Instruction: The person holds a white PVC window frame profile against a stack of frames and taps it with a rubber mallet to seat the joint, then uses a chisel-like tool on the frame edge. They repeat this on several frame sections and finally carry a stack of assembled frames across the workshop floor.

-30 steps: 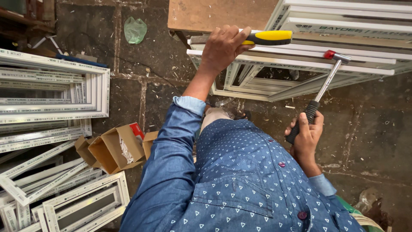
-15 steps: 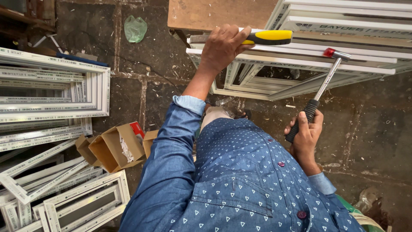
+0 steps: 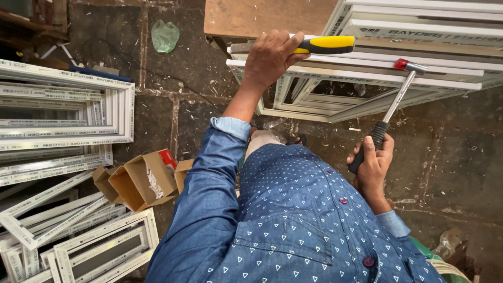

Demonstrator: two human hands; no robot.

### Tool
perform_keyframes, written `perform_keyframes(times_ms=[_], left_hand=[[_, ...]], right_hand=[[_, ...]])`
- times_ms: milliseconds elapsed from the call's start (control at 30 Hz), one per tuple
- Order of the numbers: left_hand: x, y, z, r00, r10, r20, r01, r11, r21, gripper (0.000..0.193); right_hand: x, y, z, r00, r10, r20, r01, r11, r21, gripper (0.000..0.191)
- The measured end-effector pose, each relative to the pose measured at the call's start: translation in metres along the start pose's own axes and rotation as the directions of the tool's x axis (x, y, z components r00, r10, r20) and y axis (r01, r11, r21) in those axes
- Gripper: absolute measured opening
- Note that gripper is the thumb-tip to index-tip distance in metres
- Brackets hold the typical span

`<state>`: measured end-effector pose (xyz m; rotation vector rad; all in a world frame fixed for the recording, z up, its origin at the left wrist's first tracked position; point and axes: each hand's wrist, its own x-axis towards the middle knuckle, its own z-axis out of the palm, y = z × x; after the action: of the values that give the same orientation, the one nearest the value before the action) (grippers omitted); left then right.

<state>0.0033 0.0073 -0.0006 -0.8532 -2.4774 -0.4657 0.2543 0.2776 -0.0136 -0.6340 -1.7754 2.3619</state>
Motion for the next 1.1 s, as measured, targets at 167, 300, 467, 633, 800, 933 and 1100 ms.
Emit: perform_keyframes(times_ms=[167, 300, 467, 633, 800, 933, 1100], left_hand=[[0.001, 0.0, 0.0, 0.999, -0.043, -0.02, 0.041, 0.997, -0.069, 0.049], [0.0, -0.002, 0.001, 0.999, -0.05, -0.013, 0.049, 0.995, -0.092, 0.048], [-0.001, -0.002, 0.005, 0.998, -0.045, -0.032, 0.043, 0.997, -0.071, 0.049], [-0.003, -0.006, 0.009, 0.999, -0.035, -0.019, 0.034, 0.997, -0.067, 0.05], [-0.004, -0.005, 0.009, 0.998, -0.055, -0.017, 0.053, 0.996, -0.073, 0.05], [-0.002, -0.007, 0.006, 0.997, -0.067, -0.03, 0.064, 0.995, -0.078, 0.05], [-0.006, -0.009, 0.005, 0.996, -0.087, -0.027, 0.084, 0.993, -0.078, 0.05]], right_hand=[[-0.001, -0.007, -0.004, 0.995, 0.01, 0.103, -0.011, 1.0, 0.01, 0.029], [0.0, -0.023, -0.007, 0.985, -0.009, 0.173, 0.016, 0.999, -0.041, 0.035], [0.003, -0.036, 0.001, 0.99, -0.132, 0.043, 0.128, 0.988, 0.084, 0.034], [0.009, -0.046, 0.002, 0.97, 0.035, 0.241, 0.022, 0.973, -0.229, 0.038], [0.008, -0.042, 0.008, 0.979, -0.194, 0.068, 0.187, 0.978, 0.093, 0.029], [0.008, -0.038, 0.015, 0.985, -0.066, 0.162, 0.095, 0.98, -0.176, 0.031], [0.005, -0.055, 0.007, 0.978, -0.111, 0.179, 0.152, 0.959, -0.24, 0.023]])
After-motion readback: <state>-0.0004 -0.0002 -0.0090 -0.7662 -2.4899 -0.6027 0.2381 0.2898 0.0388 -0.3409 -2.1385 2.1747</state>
